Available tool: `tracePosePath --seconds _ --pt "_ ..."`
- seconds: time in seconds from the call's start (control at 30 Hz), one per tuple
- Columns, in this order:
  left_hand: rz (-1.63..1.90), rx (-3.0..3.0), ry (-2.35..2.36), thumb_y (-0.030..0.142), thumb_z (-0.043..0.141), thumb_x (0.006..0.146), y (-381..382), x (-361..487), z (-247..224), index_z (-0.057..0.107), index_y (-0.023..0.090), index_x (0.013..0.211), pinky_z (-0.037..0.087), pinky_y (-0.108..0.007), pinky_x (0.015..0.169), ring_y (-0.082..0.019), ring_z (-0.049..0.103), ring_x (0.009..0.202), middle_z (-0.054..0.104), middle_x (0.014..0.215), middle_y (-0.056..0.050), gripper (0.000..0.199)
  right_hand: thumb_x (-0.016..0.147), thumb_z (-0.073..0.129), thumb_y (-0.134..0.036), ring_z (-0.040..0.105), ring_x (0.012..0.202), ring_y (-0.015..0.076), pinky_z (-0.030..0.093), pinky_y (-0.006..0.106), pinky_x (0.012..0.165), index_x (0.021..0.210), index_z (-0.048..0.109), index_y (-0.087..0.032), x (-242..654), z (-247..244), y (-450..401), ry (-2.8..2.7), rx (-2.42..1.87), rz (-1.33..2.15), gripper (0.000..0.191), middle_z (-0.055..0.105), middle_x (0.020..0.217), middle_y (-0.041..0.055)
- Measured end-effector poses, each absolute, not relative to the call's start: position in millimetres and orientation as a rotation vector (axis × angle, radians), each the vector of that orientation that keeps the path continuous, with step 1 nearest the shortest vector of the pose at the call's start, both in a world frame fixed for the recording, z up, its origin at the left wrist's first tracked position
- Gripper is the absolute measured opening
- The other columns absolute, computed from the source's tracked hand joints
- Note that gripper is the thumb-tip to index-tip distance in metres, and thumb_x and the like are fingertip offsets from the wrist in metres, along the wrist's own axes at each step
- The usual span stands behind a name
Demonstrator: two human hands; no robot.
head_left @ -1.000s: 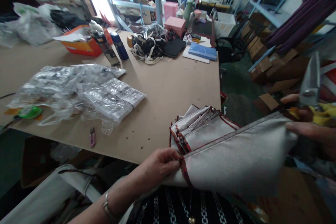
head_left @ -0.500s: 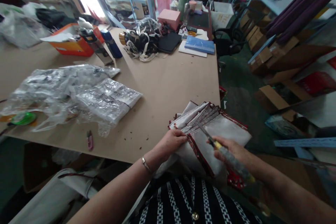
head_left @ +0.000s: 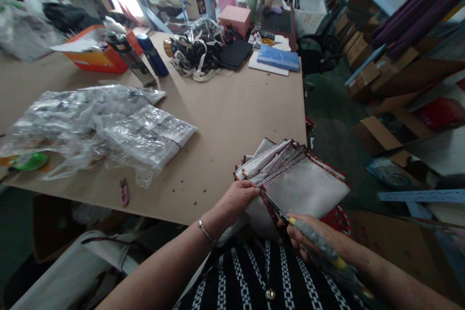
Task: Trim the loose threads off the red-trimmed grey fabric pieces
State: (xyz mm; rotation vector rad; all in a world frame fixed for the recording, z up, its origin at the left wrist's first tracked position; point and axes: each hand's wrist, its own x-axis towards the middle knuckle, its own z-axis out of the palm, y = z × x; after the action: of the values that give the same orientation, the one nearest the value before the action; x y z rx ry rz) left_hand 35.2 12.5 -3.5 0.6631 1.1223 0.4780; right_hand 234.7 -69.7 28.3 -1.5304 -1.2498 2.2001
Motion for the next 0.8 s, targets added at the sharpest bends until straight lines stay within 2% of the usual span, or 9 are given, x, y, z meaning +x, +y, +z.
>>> tracePosePath --seconds 0.17,0.3,0.47,0.6,0.7,0.8 --pt "0.484 0.66 1.109 0.024 0.065 0.063 11 38 0 0.058 0.013 0.063 0.039 -0.024 0.05 -0.01 0.051 0.049 0.06 0.058 -0.003 0.013 0.073 0.046 -0.075 0.043 0.04 0.0071 0.035 0.019 0.036 0.099 0.045 -0.021 228 19 -68 -1.232 -1.514 2.164 0.06 0.048 0.063 -0.0039" --pt "0.489 0.675 1.108 0.026 0.064 0.064 9 39 1 0.058 0.013 0.066 0.039 -0.025 0.051 -0.011 0.05 0.05 0.06 0.059 -0.004 0.015 0.08 0.047 -0.066 0.045 0.047 0.0102 0.037 0.021 0.042 0.103 0.045 -0.02 220 5 -62 -1.384 -1.496 2.006 0.051 0.051 0.064 -0.0025" --pt "0.481 0.716 1.128 0.028 0.063 0.063 7 39 1 0.058 0.013 0.065 0.034 -0.024 0.048 -0.01 0.046 0.049 0.056 0.057 -0.002 0.016 0.081 0.052 -0.057 0.052 0.06 0.0141 0.044 0.025 0.054 0.105 0.048 -0.016 213 0 -55 -1.551 -1.548 1.799 0.047 0.057 0.075 0.0018" --pt "0.486 0.713 1.136 0.026 0.063 0.063 6 39 -2 0.057 0.013 0.064 0.031 -0.023 0.047 -0.009 0.042 0.047 0.052 0.054 0.0 0.014 0.079 0.051 -0.059 0.054 0.072 0.0177 0.045 0.028 0.065 0.102 0.05 -0.013 209 7 -51 -1.581 -1.554 1.752 0.052 0.058 0.082 0.0056" --pt "0.485 0.701 1.136 0.025 0.062 0.064 6 39 -3 0.057 0.013 0.065 0.03 -0.023 0.046 -0.008 0.041 0.046 0.052 0.053 0.001 0.013 0.078 0.052 -0.061 0.052 0.067 0.0156 0.044 0.026 0.059 0.099 0.052 -0.012 206 1 -53 -1.512 -1.547 1.768 0.053 0.055 0.076 0.0032" --pt "0.479 0.688 1.133 0.026 0.061 0.065 7 37 -4 0.058 0.013 0.067 0.032 -0.023 0.047 -0.009 0.043 0.047 0.054 0.055 0.0 0.013 0.078 0.053 -0.061 0.044 0.053 0.0107 0.037 0.022 0.048 0.099 0.054 -0.014 206 -10 -59 -1.379 -1.521 1.832 0.052 0.049 0.064 -0.0018"
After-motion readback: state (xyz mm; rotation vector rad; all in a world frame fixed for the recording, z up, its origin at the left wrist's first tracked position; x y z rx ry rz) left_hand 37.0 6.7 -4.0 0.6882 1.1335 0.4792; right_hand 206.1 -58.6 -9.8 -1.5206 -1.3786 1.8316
